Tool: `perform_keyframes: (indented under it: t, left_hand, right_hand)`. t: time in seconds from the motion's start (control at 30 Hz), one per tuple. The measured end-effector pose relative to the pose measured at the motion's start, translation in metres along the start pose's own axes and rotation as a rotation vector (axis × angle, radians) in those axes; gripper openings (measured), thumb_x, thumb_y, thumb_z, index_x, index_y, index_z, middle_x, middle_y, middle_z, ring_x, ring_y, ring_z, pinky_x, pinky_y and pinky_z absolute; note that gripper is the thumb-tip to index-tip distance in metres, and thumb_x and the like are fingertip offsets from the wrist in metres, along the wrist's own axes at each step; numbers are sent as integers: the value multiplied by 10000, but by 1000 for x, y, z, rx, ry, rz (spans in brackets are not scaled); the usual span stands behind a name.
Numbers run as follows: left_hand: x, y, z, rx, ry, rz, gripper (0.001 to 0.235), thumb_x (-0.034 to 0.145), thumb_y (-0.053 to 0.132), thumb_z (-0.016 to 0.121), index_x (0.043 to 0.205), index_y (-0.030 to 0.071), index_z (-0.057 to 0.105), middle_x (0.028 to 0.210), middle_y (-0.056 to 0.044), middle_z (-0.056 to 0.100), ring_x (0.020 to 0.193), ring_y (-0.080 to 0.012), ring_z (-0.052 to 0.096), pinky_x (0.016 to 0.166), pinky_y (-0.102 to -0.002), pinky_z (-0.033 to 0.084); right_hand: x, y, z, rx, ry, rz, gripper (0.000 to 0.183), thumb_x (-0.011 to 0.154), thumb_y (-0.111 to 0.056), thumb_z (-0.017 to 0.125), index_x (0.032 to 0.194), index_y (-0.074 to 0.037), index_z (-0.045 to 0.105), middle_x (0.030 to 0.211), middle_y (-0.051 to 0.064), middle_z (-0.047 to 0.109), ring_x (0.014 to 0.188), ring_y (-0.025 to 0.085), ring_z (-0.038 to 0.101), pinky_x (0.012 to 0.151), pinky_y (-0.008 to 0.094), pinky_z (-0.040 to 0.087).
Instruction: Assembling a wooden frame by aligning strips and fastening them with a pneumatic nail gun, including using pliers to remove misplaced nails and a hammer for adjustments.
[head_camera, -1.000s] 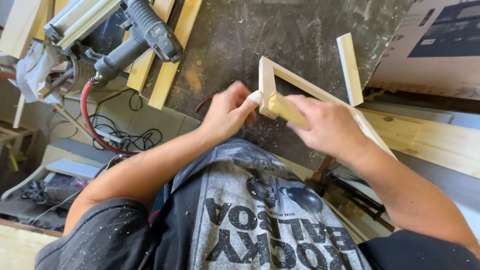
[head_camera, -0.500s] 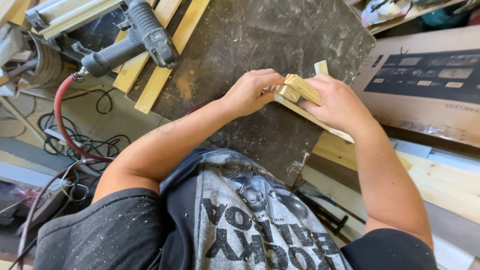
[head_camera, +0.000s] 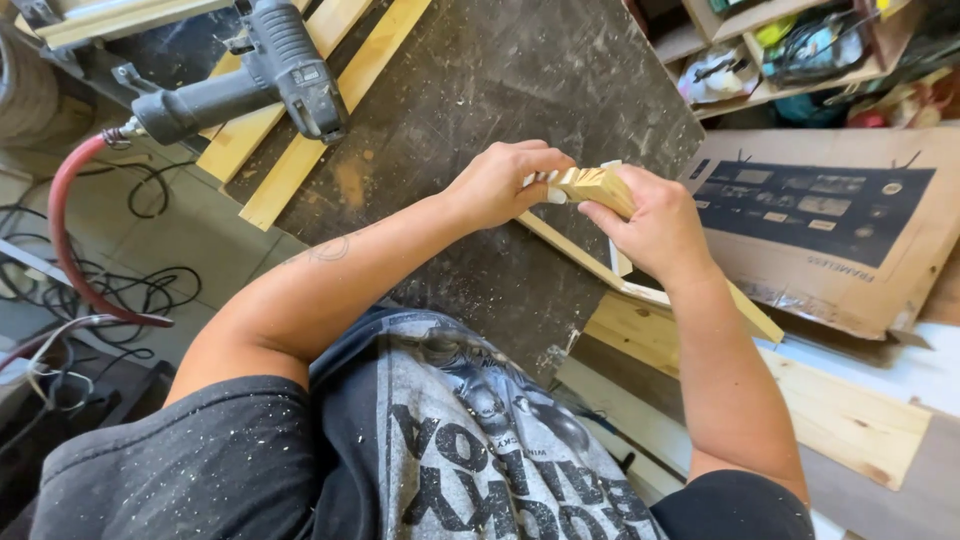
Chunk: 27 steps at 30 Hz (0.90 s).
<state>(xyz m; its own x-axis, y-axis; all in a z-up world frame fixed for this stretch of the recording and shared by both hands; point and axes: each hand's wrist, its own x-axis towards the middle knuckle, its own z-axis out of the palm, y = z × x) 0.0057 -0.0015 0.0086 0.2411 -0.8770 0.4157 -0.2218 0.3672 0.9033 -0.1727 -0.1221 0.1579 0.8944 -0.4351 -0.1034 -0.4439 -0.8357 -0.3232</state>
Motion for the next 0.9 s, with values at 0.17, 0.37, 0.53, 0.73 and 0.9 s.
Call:
perform_keyframes:
  t: [0.17, 0.37, 0.53, 0.73, 0.9]
  left_hand:
    - [6, -23, 12, 42, 51, 47, 234, 980, 291, 782, 1179, 189, 712, 907, -65, 672, 833, -364, 717, 729, -485, 594]
    - [10, -27, 18, 38, 71, 56, 254, 975, 302, 792, 1195, 184, 744, 898, -56, 696, 825, -342, 731, 731, -467, 606]
    - [12, -36, 22, 86, 56, 66, 296, 966, 363, 787, 1223, 222, 745, 899, -32, 699, 824, -314, 742, 743, -454, 611]
    - [14, -32, 21, 102, 64, 88, 303, 958, 339, 807, 1231, 218, 757, 887, -23, 710, 807, -298, 751, 739, -437, 614]
    - [13, -24, 19, 124, 85, 98, 352, 944, 279, 825, 1270, 165, 760, 942, -52, 748, 859, -300, 768, 806, -433, 609]
  right_hand:
    - [3, -2, -1, -60, 62, -28, 270, 921, -278, 894, 1084, -132, 737, 914, 90, 741, 867, 358, 747, 726, 435, 586]
    - [1, 4, 1, -85, 76, 19, 260, 927, -307, 898, 1097, -185, 743, 898, 32, 731, 858, 313, 751, 722, 399, 587]
    - [4, -5, -5, -58, 57, 29, 220, 955, -282, 871, 1040, -140, 725, 827, 81, 707, 785, 352, 731, 683, 418, 565]
    - [4, -3, -2, -103, 82, 10, 262, 968, -342, 860, 982, -138, 696, 781, 87, 675, 760, 361, 720, 646, 424, 547]
    - [5, 7, 4, -178, 102, -10, 297, 955, -361, 865, 935, -140, 667, 746, 80, 650, 747, 359, 721, 653, 429, 556]
